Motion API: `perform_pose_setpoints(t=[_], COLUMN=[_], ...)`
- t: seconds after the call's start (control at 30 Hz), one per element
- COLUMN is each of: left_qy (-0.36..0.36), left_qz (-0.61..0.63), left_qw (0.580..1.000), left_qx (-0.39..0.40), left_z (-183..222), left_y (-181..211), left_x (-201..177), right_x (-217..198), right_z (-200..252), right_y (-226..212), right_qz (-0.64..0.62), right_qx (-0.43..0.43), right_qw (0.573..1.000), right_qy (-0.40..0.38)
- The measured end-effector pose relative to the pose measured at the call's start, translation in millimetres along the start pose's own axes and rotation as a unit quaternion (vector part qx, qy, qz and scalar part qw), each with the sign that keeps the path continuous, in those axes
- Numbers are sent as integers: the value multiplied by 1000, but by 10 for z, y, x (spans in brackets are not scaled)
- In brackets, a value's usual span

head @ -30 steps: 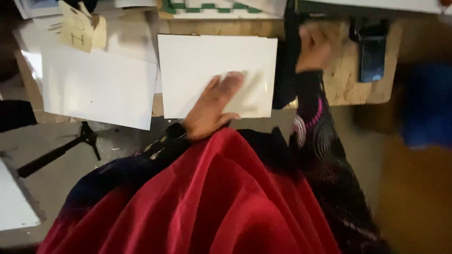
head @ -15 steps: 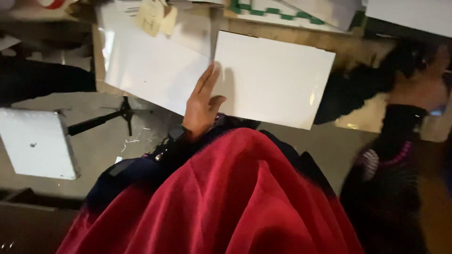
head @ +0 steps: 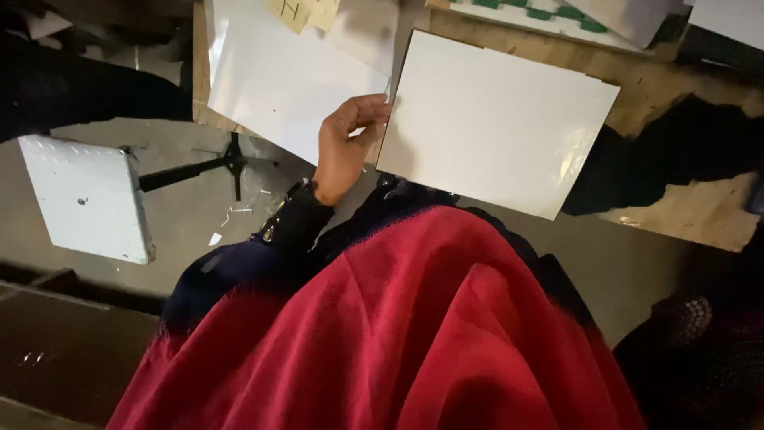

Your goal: Peeling the protective backing off adhesive sheets and carefully applying them to square boards, then smoothing them with a cloth.

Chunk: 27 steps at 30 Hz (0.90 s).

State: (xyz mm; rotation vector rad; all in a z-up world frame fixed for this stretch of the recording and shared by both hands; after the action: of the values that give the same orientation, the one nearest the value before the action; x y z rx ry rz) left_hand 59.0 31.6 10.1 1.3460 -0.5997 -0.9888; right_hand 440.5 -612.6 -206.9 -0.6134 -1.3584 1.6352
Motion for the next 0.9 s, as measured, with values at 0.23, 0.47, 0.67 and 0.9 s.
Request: perform_pose_setpoints(t=[0.23, 0.47, 0.67, 0.9], left_qy=[-14, 20, -33, -74], left_qz=[-126, -154, -78, -146], left_qw=[990, 980, 965, 943], left_qx=[69, 128, -249, -290], left_z=[142, 243, -109, -239], left_y=[482, 557, -575, -173], left_x=[151, 214, 181, 416], right_x=[504, 3565, 3092, 3126], right_z=[799, 961, 956, 976], right_y=[775, -822, -603, -610], right_qz=[-358, 219, 128, 124], right_qx=[46, 47, 9, -7], right_qw=[931, 938, 965, 973], right_qy=[51, 263, 227, 194])
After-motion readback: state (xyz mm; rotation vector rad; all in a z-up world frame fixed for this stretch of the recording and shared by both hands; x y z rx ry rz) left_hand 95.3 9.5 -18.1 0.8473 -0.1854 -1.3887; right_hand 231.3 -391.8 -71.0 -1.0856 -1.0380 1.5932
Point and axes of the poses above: each hand's wrist, its own z-axis away from the middle knuckle, its own x-axis out of the palm, y = z × x, the point moved 7 cm from there along -z, towards the middle knuckle, and after that the axes turned 2 degrees about -z, right-handed, at the moved point
